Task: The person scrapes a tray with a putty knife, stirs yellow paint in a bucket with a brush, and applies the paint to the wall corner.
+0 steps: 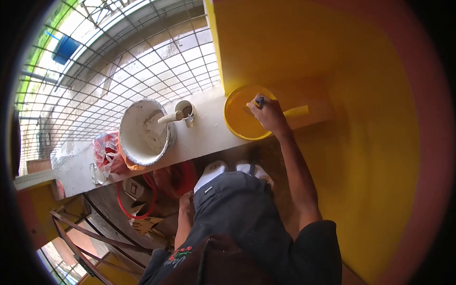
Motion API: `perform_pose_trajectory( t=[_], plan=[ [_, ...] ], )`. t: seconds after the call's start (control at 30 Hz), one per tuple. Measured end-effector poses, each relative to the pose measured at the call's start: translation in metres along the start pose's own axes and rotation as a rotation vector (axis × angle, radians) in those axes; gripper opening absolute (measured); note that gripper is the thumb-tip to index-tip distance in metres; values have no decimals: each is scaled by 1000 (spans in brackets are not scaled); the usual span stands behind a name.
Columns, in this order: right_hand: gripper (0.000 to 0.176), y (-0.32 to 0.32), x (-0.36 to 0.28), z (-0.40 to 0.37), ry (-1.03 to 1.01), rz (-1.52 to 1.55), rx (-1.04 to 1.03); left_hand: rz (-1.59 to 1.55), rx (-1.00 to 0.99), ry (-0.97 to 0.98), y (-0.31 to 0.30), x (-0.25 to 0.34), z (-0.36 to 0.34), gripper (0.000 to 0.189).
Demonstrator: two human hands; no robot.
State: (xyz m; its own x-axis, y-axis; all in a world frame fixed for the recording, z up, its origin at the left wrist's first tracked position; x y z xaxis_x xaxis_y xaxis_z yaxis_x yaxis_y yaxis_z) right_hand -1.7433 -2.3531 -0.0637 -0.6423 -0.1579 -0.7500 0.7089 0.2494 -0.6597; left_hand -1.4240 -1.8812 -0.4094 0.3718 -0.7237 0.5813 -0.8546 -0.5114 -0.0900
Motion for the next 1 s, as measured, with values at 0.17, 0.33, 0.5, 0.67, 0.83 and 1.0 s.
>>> perform_pose_trajectory(
  t=[0.17,0.33,0.5,0.67,0.83,1.0],
  plan=[
    [23,27,16,20,56,-120,-68,131,77,-83,11,15,-60,36],
    [24,39,22,27,57,-111,-76,253,-16,197,-32,-88,-7,33],
    [17,17,9,15,46,-66,-4,22,139,-18,-79,-6,-56,31],
    [12,-50,-31,-45,-16,192,193,418,165,103,-164,153,-103,27],
    [16,-33,4,-115,-63,578,325,607,590,767,-151,388,-201,27],
    [22,18,60,-160,16,708,531,406,512,1282,-34,516,-220,31]
  ],
)
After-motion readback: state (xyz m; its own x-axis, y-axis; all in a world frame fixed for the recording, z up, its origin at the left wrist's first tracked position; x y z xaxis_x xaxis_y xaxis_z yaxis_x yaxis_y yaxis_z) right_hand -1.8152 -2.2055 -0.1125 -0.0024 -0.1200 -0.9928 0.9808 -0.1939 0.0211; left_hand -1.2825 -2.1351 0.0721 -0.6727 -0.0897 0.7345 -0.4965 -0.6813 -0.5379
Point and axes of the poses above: each hand's wrist, its own z-axis towards the middle knuckle, its own y-axis out of the palm, x = y × z, the point moved 9 cm from there along z, towards the middle knuckle, and after that the axes turned 3 degrees about -z, right-handed, at the moved point
